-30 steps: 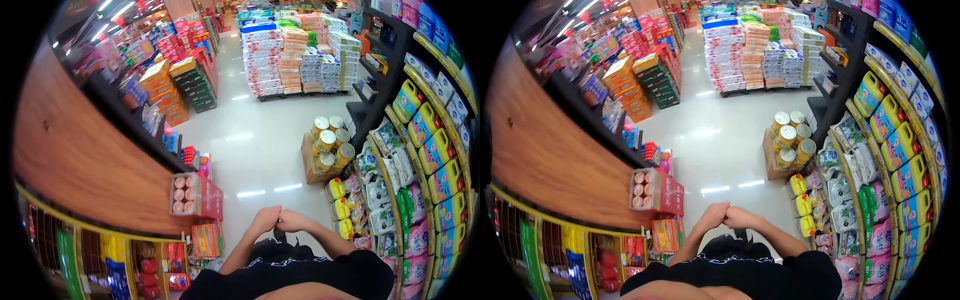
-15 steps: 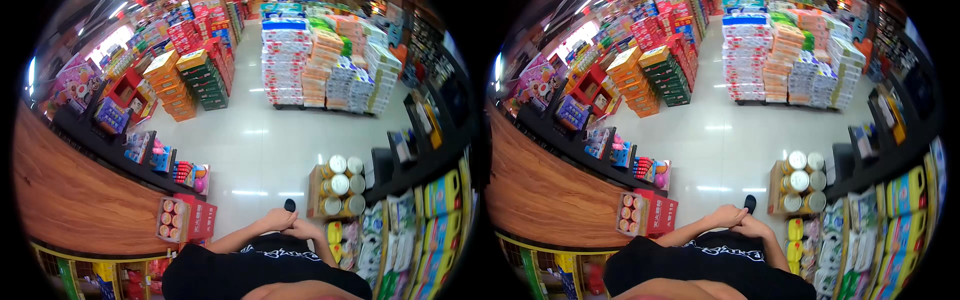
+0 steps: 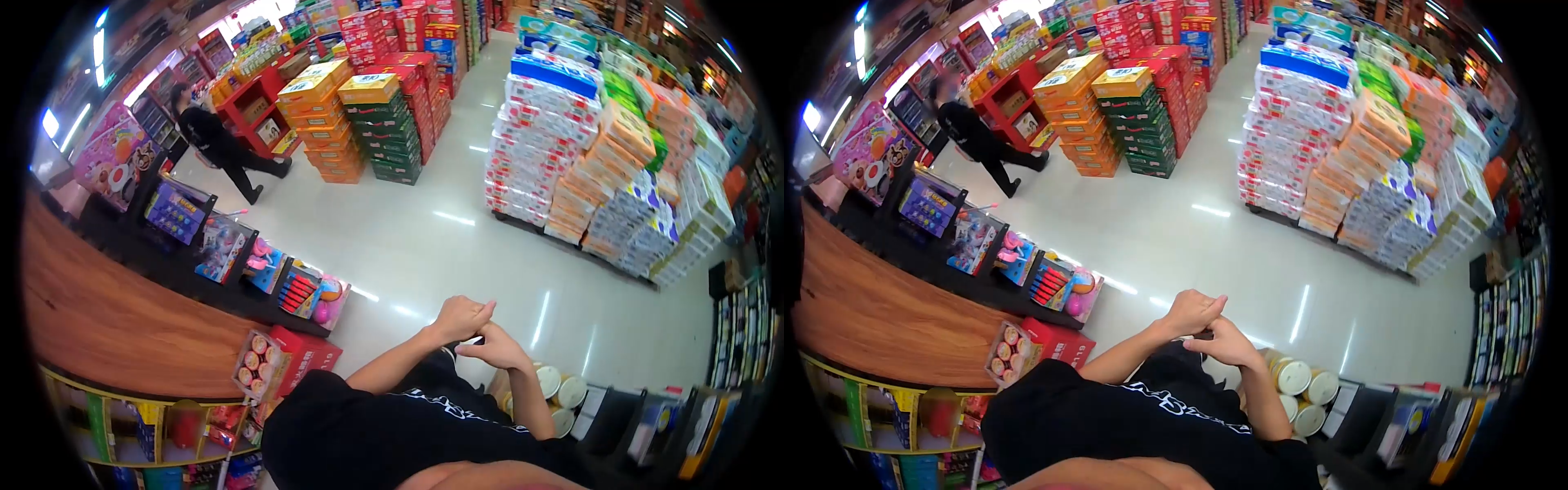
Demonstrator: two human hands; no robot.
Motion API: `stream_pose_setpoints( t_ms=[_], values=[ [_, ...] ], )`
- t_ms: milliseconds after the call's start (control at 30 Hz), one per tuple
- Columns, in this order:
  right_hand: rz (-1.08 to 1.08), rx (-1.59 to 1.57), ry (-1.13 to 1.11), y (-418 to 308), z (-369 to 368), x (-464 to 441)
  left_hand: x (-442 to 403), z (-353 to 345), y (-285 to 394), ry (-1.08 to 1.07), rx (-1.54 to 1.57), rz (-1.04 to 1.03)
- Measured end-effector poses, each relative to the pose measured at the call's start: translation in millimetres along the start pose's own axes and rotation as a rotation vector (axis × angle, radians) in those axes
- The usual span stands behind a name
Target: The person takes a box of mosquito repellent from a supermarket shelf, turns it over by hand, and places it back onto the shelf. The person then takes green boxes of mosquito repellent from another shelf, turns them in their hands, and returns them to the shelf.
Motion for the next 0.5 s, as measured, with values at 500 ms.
stream_pose_setpoints(
  t_ms=[500],
  values=[
    [-0.308, -0.493, 0.296, 11.4, 317.7, -215.7, -399.5, -21.4, -75.9, -0.220, -0.021, -0.089]
  ],
)
Point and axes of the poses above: each hand's wrist, its own x-axis away from the middle knuckle, its own z-axis out of the back of the hand, y = z × x, the point moved 6 cm from there along -x, towards the middle knuckle
